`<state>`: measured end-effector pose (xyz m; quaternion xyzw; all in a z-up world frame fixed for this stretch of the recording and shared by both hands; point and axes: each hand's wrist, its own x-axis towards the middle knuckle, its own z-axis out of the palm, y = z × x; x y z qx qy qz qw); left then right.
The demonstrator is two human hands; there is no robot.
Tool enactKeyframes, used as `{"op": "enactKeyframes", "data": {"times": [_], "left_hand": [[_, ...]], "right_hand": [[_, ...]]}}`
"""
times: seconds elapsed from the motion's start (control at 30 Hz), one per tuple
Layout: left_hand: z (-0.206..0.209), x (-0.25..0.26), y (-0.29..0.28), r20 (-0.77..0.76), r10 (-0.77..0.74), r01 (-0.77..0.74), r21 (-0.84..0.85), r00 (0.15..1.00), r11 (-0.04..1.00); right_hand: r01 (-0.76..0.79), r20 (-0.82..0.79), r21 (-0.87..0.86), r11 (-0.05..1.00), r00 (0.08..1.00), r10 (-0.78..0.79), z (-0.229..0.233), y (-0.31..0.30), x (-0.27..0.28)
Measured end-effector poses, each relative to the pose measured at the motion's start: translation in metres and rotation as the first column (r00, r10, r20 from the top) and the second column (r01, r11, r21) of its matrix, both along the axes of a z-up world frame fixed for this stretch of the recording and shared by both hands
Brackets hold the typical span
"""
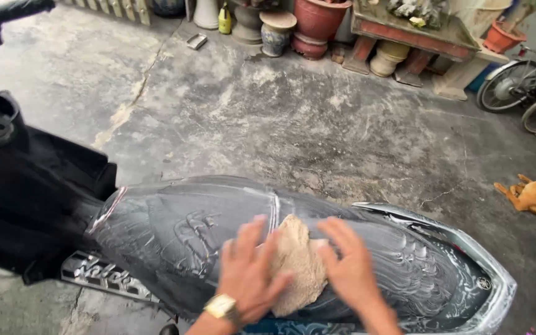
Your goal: The person scrubs the seat of a motorcycle with a soapy sponge. They repeatedly rub the sponge across the seat's surface to clean it.
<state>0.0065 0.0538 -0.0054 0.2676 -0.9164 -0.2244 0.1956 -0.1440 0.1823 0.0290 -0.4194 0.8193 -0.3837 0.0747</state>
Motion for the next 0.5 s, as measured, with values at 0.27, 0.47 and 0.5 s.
{"op": "enactKeyframes", "data": {"times": [0.27,0.47,0.5], "left_hand": [[-0.034,-0.027,0.039,-0.145,-0.371,0.317,-0.301,0.917,0.899],[0.053,-0.053,-0.016,0.351,-0.048,-0.037,0.231,0.935,0.972],[0.041,-0.052,-0.003,0.365,-0.053,-0.039,0.242,0.930,0.970]], "right_hand": [[0.489,-0.420,0.431,0.759,0.853,-0.311,-0.039,0.044,-0.035],[0.505,-0.493,0.424,0.752,0.825,-0.276,-0.055,0.038,-0.027],[0.499,-0.484,0.441,0.746,0.832,-0.271,-0.054,0.043,-0.021]]}}
